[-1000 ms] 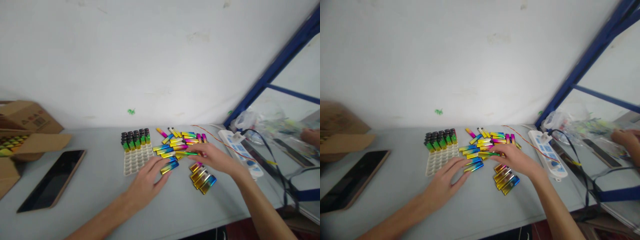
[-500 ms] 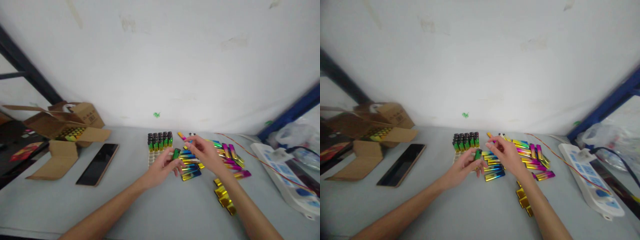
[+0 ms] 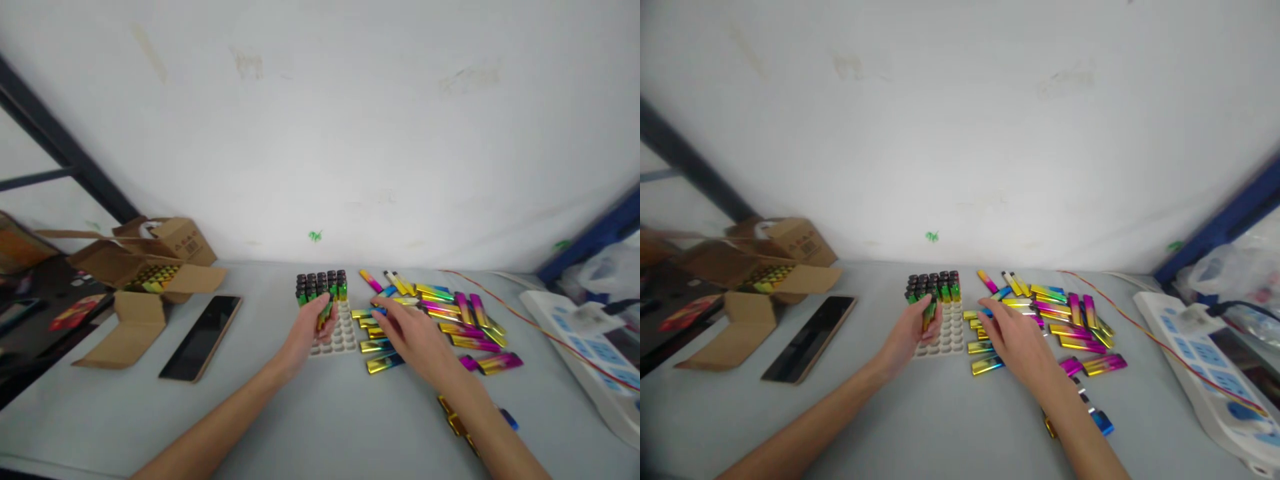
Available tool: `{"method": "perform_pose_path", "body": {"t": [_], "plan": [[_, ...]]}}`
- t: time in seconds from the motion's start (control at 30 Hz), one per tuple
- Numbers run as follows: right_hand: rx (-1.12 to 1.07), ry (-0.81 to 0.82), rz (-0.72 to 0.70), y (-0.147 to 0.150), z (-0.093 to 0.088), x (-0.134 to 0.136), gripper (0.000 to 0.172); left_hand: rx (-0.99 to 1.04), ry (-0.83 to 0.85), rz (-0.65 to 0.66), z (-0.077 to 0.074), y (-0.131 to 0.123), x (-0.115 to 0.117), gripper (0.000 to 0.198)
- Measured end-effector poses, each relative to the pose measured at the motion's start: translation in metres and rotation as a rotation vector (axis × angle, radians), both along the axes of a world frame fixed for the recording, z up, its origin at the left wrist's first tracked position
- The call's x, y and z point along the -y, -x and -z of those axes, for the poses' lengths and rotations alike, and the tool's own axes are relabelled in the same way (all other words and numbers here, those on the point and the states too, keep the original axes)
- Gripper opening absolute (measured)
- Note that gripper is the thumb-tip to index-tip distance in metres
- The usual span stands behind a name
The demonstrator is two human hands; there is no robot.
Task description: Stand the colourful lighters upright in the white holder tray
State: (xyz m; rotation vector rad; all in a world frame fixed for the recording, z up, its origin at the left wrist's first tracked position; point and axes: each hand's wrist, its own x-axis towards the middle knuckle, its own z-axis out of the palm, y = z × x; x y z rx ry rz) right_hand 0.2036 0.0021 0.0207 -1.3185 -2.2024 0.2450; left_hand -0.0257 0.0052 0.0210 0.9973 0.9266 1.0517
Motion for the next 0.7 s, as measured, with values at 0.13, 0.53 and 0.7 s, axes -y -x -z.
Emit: {"method": "perform_pose_path", "body": {"t": [0.13, 0.53, 0.7], "plan": [[-0.01, -0.006, 0.009, 0.0, -0.002, 0.001, 0.032, -0.049, -0.012, -0.042, -0.002, -0.001, 0.003, 0.06], [0.031, -0.013, -0.001, 0.0, 0.0, 0.0, 0.028, -0.468, -0.245, -0.224, 0.015, 0.011, 0.0, 0.048], [0.032, 0.011, -0.043, 0.001, 0.0, 0.0, 0.027, -0.468, -0.293, -0.24, 0.008, 0.015, -0.002, 0.047]]}}
